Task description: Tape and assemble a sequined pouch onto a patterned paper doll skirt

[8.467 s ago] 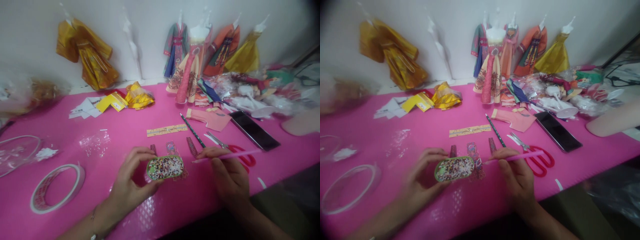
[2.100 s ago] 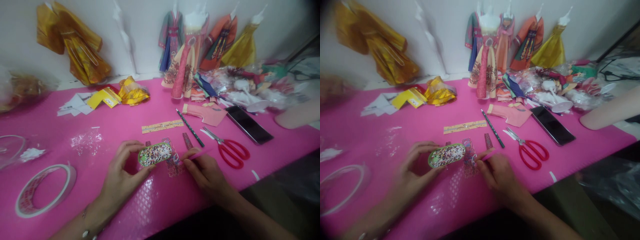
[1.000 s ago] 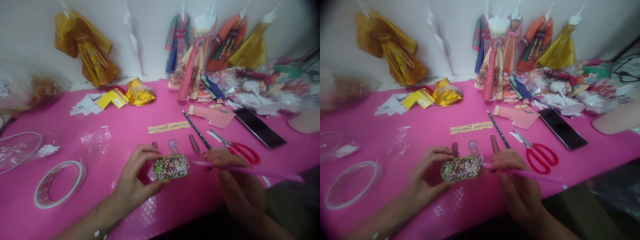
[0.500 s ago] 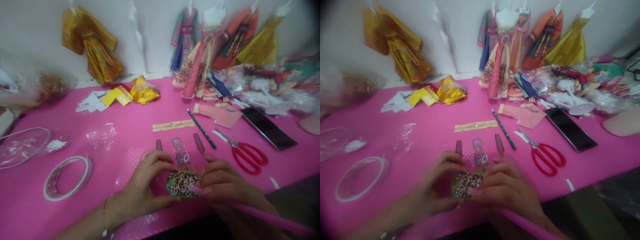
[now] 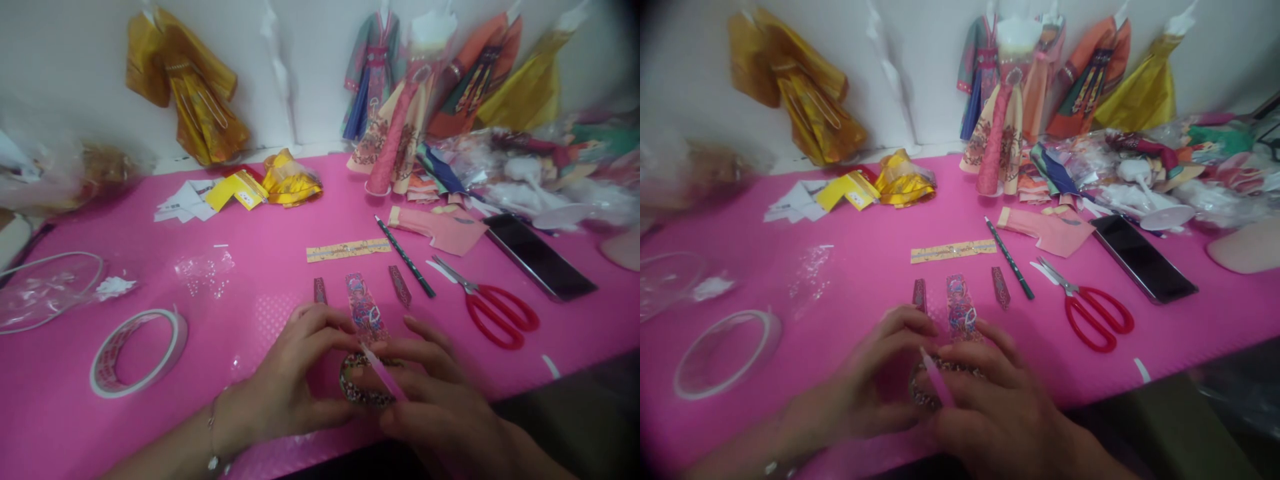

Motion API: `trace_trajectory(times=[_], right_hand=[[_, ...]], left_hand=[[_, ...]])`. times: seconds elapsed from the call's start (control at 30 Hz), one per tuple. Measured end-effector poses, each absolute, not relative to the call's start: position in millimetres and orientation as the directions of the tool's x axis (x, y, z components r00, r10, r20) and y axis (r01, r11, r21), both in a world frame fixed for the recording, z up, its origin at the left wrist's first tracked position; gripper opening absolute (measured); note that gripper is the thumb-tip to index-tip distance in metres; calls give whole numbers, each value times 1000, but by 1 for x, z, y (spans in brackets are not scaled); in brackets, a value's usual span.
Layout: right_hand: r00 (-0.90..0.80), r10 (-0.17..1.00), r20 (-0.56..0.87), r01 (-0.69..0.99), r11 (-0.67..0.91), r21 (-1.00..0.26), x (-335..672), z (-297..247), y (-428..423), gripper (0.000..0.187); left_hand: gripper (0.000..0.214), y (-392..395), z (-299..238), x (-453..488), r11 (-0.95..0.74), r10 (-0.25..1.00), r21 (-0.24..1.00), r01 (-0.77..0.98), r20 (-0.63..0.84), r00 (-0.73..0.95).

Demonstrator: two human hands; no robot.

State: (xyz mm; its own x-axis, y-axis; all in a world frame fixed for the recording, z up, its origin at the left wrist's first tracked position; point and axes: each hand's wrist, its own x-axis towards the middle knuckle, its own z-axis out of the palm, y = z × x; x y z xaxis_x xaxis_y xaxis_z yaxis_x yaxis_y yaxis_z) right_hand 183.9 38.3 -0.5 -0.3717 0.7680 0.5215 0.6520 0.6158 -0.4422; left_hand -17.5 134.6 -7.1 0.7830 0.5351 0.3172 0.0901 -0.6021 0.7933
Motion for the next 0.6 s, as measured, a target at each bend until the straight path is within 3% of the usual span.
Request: trace_trajectory(times=[0.13,0.4,0.6], right_hand=[[-409,748,523,652,640,-406,182,5,41,15],[-384,768,513,641,622,-451,183,-6,35,12],[-391,809,439,692,573,-439,185,-5,33,16]], left_hand=[[47,134,-12,-18,-609,525,789,79,326,786],[45,134,-14,-18,-620,509,781,71,333,794],[42,135,-14,-18,-616,503,785,73,320,803]])
